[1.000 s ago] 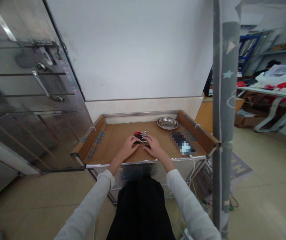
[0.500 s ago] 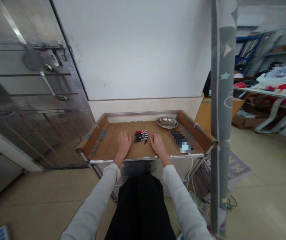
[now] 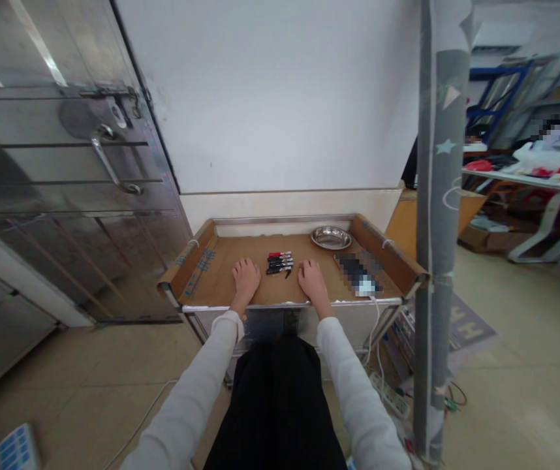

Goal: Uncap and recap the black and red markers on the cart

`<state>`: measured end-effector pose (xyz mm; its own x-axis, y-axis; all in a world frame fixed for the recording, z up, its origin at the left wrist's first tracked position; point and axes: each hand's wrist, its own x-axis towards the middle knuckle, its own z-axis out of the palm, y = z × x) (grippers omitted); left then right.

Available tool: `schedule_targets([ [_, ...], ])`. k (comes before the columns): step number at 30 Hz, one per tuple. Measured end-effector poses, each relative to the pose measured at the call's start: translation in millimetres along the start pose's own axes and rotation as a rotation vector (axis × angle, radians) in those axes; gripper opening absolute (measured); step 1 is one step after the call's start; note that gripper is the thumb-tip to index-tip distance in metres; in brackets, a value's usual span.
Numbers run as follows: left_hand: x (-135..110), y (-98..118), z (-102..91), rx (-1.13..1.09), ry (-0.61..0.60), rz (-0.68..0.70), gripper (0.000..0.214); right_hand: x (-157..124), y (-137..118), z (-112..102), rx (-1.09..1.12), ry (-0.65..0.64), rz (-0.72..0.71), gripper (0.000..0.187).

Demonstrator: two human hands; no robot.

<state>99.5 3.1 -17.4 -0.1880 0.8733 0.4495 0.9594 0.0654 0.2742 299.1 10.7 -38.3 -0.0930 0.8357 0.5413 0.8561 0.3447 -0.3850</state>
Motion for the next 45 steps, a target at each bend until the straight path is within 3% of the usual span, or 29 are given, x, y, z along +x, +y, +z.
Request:
schedule_targets([
  [5, -0.6, 2.0, -6.0, -0.054, 0.054, 0.025, 0.026, -0.6, -6.1, -10.4, 0.126, -0.057, -0.182, 0.036],
  [7, 0.1, 3.5, -9.9, -0.149, 0.059, 0.151, 0.026, -0.6, -8.1, -13.0, 0.143, -0.072, -0.251, 0.04],
  [11, 2.2, 3.4, -11.1, -0.381, -0.125, 0.531, 0.014, -1.0, -10.1, -14.7, 0.094, -0.101, -0.255, 0.042],
  [13, 3.3, 1.6, -7.4, -0.425, -0.177, 0.592, 0.011, -1.2, -10.3, -14.9, 0.081, -0.114, -0.25, 0.041],
  [21, 8.6, -2.4, 2.2, -0.486, -0.179, 0.592, 0.009, -2.3, -11.8, -15.7, 0.042, -0.094, -0.215, 0.031],
  [27, 17.6, 3.1, 2.8, -0.667, -0.111, 0.535, 0.013, 1.0, -11.7, -15.5, 0.006, -0.072, -0.176, 0.016],
  [32, 26.9, 6.5, 7.9, -0.796, -0.077, 0.482, 0.021, 17.2, -27.4, -3.0, -0.001, 0.059, -0.099, 0.019],
  [38, 30.7, 5.7, 8.6, -1.083, -0.115, 0.262, 0.012, 24.6, -51.2, 9.2, -0.072, 0.108, -0.149, 0.019],
  [42, 30.9, 5.8, 9.9, -1.225, -0.206, 0.198, 0.014, 22.1, -52.7, 5.6, -0.068, 0.097, -0.196, 0.018],
  [45, 32.0, 5.8, 11.0, -1.306, -0.193, 0.14, 0.016, 21.3, -52.0, 3.8, -0.058, 0.09, -0.197, 0.018],
])
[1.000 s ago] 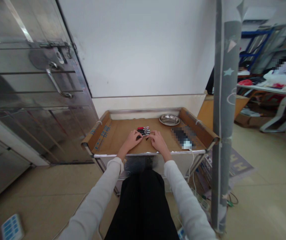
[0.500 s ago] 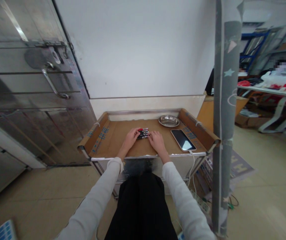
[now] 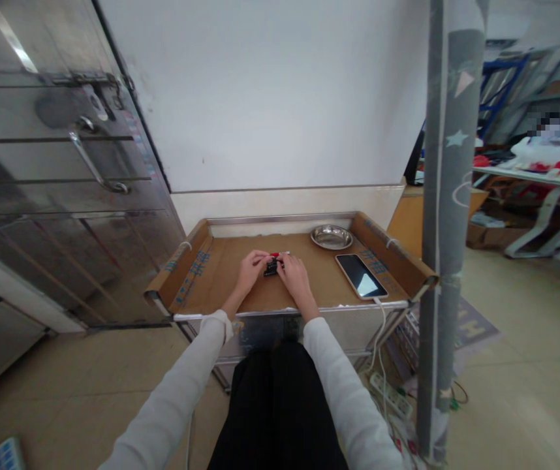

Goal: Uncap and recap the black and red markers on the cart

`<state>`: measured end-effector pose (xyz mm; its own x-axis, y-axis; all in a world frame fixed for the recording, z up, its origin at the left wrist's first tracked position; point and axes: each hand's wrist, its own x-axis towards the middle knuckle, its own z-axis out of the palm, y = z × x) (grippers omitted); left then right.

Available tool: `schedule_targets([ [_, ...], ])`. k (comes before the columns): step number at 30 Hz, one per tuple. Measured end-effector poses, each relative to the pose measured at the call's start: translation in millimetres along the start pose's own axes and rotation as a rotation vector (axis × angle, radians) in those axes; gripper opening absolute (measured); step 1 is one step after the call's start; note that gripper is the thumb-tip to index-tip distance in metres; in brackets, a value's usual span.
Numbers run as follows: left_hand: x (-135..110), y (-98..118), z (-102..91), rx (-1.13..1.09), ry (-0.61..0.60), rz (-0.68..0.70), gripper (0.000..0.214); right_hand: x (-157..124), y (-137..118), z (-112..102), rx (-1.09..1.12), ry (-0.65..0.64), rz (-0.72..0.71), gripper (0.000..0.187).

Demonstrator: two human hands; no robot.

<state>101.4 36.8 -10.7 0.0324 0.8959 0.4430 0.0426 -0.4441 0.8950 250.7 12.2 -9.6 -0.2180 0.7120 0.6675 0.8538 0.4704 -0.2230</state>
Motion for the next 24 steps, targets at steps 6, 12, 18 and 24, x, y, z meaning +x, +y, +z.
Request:
schedule_targets([
  [6, -1.0, 2.6, -0.7, -0.046, 0.004, -0.021, 0.02, -0.9, 1.2, -0.4, 0.037, -0.002, 0.004, 0.017],
  [12, -1.6, 0.6, -1.3, -0.095, -0.013, -0.037, 0.022, -1.7, 1.2, -3.9, 0.112, -0.029, -0.002, 0.02],
  [18, 0.7, -5.3, -1.9, -0.103, -0.057, -0.087, 0.029, -2.8, 2.6, -4.0, 0.262, -0.026, 0.001, 0.023],
  [24, 0.2, -5.0, -1.6, -0.136, -0.065, -0.132, 0.031, -4.1, 4.5, 1.4, 0.32, 0.019, 0.034, 0.023],
])
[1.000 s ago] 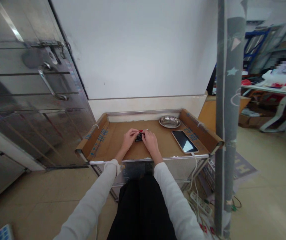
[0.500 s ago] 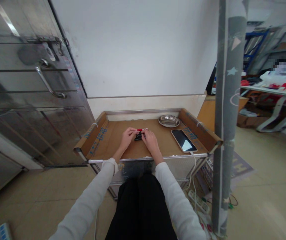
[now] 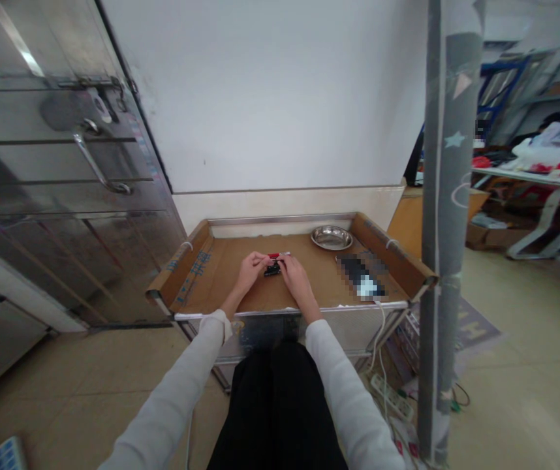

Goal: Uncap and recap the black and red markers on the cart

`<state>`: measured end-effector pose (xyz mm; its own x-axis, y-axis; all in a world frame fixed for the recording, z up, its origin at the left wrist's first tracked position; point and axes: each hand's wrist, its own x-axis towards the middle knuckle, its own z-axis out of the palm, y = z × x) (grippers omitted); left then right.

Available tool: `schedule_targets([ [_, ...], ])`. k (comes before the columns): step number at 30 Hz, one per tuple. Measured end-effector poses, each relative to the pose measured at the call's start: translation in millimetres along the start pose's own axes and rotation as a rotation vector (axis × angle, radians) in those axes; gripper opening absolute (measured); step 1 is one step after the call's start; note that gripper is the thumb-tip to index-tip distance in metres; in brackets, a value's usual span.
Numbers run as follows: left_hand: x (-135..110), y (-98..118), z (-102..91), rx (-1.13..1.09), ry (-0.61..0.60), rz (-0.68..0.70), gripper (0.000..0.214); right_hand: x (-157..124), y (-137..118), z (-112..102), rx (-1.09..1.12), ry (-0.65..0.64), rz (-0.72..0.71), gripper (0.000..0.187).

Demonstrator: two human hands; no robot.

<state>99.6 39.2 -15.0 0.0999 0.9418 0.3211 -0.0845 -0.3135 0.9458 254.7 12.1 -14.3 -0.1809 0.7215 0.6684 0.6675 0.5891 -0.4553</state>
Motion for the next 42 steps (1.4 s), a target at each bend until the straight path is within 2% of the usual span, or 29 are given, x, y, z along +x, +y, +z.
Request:
schedule_targets([
  [6, -2.9, 4.6, 1.0, 0.116, -0.073, 0.064, 0.028, 0.0, 0.2, 0.0, 0.045, -0.011, -0.011, 0.024],
  [12, -3.1, 4.9, 0.0, 0.387, -0.025, 0.159, 0.023, 0.1, 1.2, -1.5, -0.02, -0.031, -0.034, 0.024],
  [16, -5.6, 3.3, 3.0, 0.723, -0.139, 0.293, 0.02, -1.6, 3.4, -2.7, -0.119, 0.064, 0.099, 0.025],
  [20, -9.0, 3.8, 6.7, 0.969, -0.233, 0.333, 0.017, -3.9, 4.9, -5.8, -0.199, 0.119, 0.268, 0.026],
  [24, -11.1, 8.0, 7.6, 1.011, -0.19, 0.376, 0.016, -4.5, 2.7, -8.9, -0.248, 0.136, 0.342, 0.026],
  [27, -11.9, 11.4, 7.9, 1.012, -0.106, 0.393, 0.017, -3.4, -0.7, -10.0, -0.237, 0.161, 0.286, 0.026],
  [31, -13.3, 15.5, 8.5, 0.996, -0.09, 0.383, 0.015, -2.3, -4.4, -10.9, -0.219, 0.129, 0.192, 0.027],
  [37, -14.9, 18.8, 7.7, 0.993, -0.011, 0.387, 0.014, -2.8, -4.4, -11.3, -0.176, 0.179, 0.184, 0.027],
  [40, -13.9, 17.1, 6.4, 0.986, -0.036, 0.409, 0.014, -1.9, -5.3, -10.2, -0.176, 0.13, 0.156, 0.029],
  [42, -13.3, 16.0, 5.7, 0.972, -0.037, 0.41, 0.013, -1.2, -7.4, -9.0, -0.131, 0.064, 0.087, 0.032],
])
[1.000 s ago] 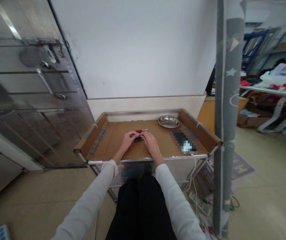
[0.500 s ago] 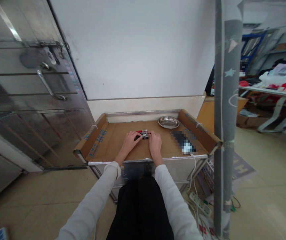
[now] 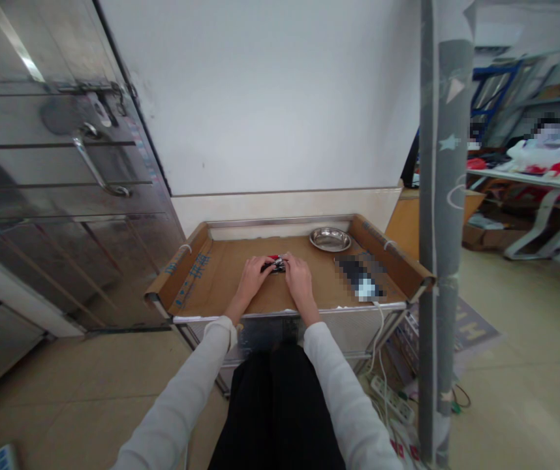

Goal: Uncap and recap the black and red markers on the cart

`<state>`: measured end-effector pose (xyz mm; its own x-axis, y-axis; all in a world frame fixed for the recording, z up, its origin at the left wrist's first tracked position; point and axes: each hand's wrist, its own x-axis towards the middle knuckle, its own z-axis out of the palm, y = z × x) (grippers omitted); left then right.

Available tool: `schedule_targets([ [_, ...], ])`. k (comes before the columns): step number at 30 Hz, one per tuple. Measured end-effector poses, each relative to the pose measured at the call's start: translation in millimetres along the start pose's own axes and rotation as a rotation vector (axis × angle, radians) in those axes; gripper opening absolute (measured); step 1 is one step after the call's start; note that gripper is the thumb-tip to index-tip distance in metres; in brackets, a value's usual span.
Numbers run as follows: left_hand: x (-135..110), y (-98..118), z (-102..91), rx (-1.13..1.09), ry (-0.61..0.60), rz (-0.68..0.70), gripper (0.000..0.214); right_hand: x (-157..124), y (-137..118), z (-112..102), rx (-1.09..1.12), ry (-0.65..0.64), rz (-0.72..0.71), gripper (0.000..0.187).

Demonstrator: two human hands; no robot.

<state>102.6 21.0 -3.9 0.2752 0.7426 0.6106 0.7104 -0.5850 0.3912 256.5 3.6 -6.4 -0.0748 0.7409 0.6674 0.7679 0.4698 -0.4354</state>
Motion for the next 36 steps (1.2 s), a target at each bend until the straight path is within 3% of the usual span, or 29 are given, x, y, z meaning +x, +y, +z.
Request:
schedule_targets([
  [4, -0.3, -0.9, 0.0, 0.009, 0.032, -0.054, 0.013, 0.5, -3.6, 2.3, 0.151, -0.138, -0.212, 0.059],
  [6, -0.8, -1.7, -0.2, 0.04, 0.084, -0.108, 0.015, 0.8, -2.7, 3.1, 0.162, -0.138, -0.227, 0.064],
  [10, -2.7, -8.7, 0.9, 0.118, 0.241, -0.328, 0.015, 0.6, 2.5, 2.4, -0.005, -0.093, -0.056, 0.041],
  [14, -2.9, -16.0, 4.3, 0.216, 0.222, -0.469, 0.024, -1.9, 2.0, 0.2, -0.288, -0.163, 0.103, 0.023],
  [17, -1.0, -13.7, 5.4, 0.282, 0.136, -0.402, 0.026, -3.6, -1.7, -0.2, -0.417, -0.182, 0.14, 0.019],
  [21, 0.4, -5.0, 2.9, 0.118, -0.092, -0.058, 0.02, -4.2, -3.9, 1.2, -0.482, -0.195, 0.181, 0.017],
  [23, -0.3, -2.6, 1.4, 0.019, -0.182, 0.035, 0.015, -4.0, -3.5, 2.0, -0.491, -0.208, 0.194, 0.016],
  [36, -0.8, -15.2, 11.4, -0.089, -0.175, -0.032, 0.002, -4.1, -3.3, 1.6, -0.461, -0.242, 0.133, 0.014],
])
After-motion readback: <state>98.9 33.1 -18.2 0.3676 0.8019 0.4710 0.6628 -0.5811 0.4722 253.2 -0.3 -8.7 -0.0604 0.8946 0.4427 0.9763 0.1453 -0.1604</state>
